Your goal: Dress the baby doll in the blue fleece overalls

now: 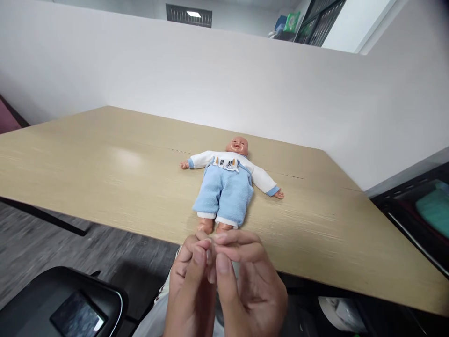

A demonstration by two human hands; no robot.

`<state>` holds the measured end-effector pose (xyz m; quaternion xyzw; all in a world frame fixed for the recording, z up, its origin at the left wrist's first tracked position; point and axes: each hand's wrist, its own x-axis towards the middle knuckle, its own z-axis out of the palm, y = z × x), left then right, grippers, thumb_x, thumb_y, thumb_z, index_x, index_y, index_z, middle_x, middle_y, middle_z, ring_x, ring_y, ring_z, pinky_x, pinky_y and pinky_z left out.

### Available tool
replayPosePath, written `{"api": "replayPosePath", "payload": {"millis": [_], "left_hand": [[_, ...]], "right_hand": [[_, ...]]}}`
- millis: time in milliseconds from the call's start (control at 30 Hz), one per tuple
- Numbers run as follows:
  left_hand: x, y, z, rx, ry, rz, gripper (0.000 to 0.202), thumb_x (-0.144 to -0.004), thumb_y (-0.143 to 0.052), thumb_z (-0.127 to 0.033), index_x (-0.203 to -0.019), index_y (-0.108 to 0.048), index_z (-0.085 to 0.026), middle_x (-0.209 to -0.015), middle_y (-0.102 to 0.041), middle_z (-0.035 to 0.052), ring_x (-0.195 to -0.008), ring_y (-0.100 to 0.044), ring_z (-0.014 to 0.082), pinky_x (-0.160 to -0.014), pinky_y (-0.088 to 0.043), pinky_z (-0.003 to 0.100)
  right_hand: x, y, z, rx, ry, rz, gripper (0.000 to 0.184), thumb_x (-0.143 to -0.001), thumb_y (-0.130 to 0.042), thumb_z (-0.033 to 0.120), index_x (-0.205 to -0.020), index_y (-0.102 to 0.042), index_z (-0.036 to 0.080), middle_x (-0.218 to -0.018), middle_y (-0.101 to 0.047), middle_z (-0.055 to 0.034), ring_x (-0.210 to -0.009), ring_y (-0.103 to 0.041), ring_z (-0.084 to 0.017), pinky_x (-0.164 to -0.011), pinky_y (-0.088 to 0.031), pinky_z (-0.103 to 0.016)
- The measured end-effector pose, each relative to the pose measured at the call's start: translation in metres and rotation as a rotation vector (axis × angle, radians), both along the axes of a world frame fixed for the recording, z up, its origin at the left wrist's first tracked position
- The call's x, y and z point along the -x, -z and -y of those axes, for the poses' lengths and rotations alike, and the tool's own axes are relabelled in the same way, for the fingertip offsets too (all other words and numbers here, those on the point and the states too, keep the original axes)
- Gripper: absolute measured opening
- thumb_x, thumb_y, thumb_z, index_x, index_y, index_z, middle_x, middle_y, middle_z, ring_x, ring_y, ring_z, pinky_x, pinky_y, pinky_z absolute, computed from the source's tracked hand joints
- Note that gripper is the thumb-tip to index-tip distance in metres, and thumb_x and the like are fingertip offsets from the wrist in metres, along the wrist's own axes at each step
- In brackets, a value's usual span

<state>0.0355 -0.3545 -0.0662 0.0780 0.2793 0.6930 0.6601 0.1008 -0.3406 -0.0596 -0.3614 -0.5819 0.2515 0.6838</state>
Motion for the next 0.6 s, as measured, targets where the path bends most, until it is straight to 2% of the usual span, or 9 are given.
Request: {"api": "replayPosePath", "payload": {"millis": [100,200,267,367,467,600], "left_hand": [[0.002,0.000,0.003,0.022,0.014,0.000,0.038,-0.082,-0.092,-0.050,-0.080,-0.069,-0.020,-0.098,-0.069,0.0049,-0.097,-0.067,0.0210,-0.094,-0.055,0.034],[0.005,0.003,0.003,-0.002,0.033,-0.027,0.039,-0.083,-0.091,-0.053,-0.081,-0.068,-0.021,-0.094,-0.071,0.0046,-0.099,-0.068,0.0232,-0.098,-0.055,0.038],[0.007,0.004,0.003,-0.038,0.045,-0.070,0.041,-0.085,-0.088,-0.055,-0.077,-0.066,-0.022,-0.078,-0.066,0.0025,-0.091,-0.067,0.0225,-0.096,-0.057,0.039],[0.009,0.003,0.002,-0.064,0.048,-0.124,0.047,-0.087,-0.087,-0.056,-0.069,-0.061,-0.021,-0.063,-0.052,-0.0009,-0.074,-0.061,0.0187,-0.089,-0.058,0.037],[0.012,-0.001,0.002,-0.051,0.050,-0.152,0.048,-0.082,-0.089,-0.060,-0.072,-0.064,-0.021,-0.068,-0.055,0.0010,-0.074,-0.060,0.0183,-0.084,-0.060,0.036],[0.014,-0.004,0.004,-0.059,0.018,-0.208,0.051,-0.077,-0.092,-0.063,-0.068,-0.064,-0.021,-0.075,-0.059,0.0057,-0.077,-0.061,0.0200,-0.073,-0.061,0.032]], "right_hand": [[0.003,0.003,0.000,0.125,-0.090,-0.126,0.016,-0.102,-0.064,0.010,-0.099,-0.066,0.025,-0.105,-0.079,-0.0022,-0.098,-0.081,-0.016,-0.090,-0.069,-0.029],[0.002,-0.001,-0.005,0.062,-0.129,-0.121,0.013,-0.106,-0.058,0.010,-0.103,-0.063,0.022,-0.102,-0.082,-0.0053,-0.092,-0.083,-0.017,-0.082,-0.071,-0.027],[0.000,-0.006,-0.008,-0.033,-0.090,-0.064,0.011,-0.105,-0.056,0.009,-0.106,-0.062,0.019,-0.096,-0.083,-0.0069,-0.086,-0.084,-0.018,-0.075,-0.071,-0.024],[0.000,-0.013,-0.010,-0.119,0.051,0.051,0.016,-0.100,-0.059,0.004,-0.106,-0.066,0.017,-0.091,-0.083,-0.0061,-0.083,-0.084,-0.018,-0.077,-0.071,-0.025],[0.001,-0.019,-0.008,-0.241,0.177,0.149,0.024,-0.093,-0.064,-0.003,-0.101,-0.072,0.017,-0.090,-0.083,-0.0044,-0.082,-0.083,-0.018,-0.078,-0.071,-0.029],[-0.002,-0.021,-0.006,-0.365,0.202,0.290,0.028,-0.086,-0.071,-0.006,-0.100,-0.077,0.018,-0.092,-0.085,-0.0031,-0.082,-0.082,-0.018,-0.077,-0.072,-0.030]]}}
